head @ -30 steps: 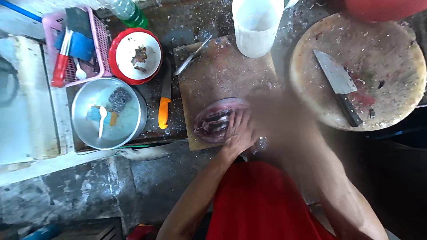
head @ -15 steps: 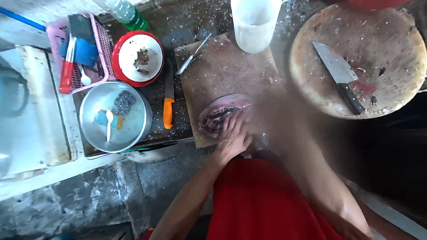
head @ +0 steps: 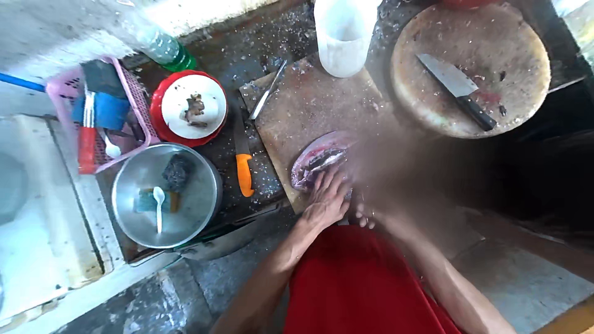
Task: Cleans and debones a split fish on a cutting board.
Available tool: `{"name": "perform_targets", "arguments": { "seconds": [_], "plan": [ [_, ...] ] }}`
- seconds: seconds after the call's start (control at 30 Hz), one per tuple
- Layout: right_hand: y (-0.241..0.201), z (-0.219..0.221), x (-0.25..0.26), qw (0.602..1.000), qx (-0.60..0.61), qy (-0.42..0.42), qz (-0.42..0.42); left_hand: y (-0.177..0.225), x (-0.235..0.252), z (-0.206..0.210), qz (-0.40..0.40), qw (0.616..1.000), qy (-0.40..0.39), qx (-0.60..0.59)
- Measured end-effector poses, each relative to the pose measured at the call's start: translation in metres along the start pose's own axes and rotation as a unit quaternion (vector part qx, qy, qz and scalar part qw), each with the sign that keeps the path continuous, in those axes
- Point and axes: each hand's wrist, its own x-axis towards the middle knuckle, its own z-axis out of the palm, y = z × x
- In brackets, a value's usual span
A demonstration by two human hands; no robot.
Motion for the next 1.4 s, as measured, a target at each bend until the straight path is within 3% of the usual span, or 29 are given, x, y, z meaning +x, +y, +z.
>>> {"name": "perform_targets", "arguments": {
  "seconds": [0.2, 0.53, 0.67, 0.83, 0.9, 1.0, 1.17, 1.3, 1.4],
  "plan": [
    [0.011, 0.021, 0.009, 0.998, 0.043, 0.012, 0.045, -0.013, -0.009, -0.005, 0.043, 0.999, -0.003, 0.015],
    [0.006, 0.041, 0.008, 0.996, 0.051, 0.029, 0.073, -0.037, -0.012, 0.011, 0.125, 0.988, 0.094, -0.018],
    [-0.002, 0.056, -0.014, 0.999, -0.002, 0.004, 0.038, -0.041, -0.014, 0.012, 0.129, 0.986, 0.101, -0.014],
    [0.016, 0.057, 0.004, 0.995, 0.08, 0.03, 0.042, -0.043, -0.016, 0.015, 0.139, 0.983, 0.114, -0.03],
    [0.015, 0.06, -0.001, 0.998, 0.055, 0.026, 0.027, -0.045, -0.016, 0.015, 0.14, 0.982, 0.121, -0.025],
    [0.006, 0.064, -0.019, 0.999, 0.006, 0.013, 0.039, -0.047, -0.015, 0.016, 0.146, 0.979, 0.14, -0.018],
    [0.019, 0.057, 0.003, 0.993, 0.105, 0.019, 0.046, -0.052, -0.025, 0.015, 0.146, 0.978, 0.148, -0.016],
    [0.004, 0.069, -0.012, 0.998, 0.055, -0.003, 0.037, -0.059, -0.028, 0.015, 0.149, 0.976, 0.155, -0.025],
    [0.007, 0.075, -0.01, 0.995, 0.072, 0.031, 0.067, -0.059, -0.028, 0.018, 0.152, 0.975, 0.162, -0.028]
  ]
}}
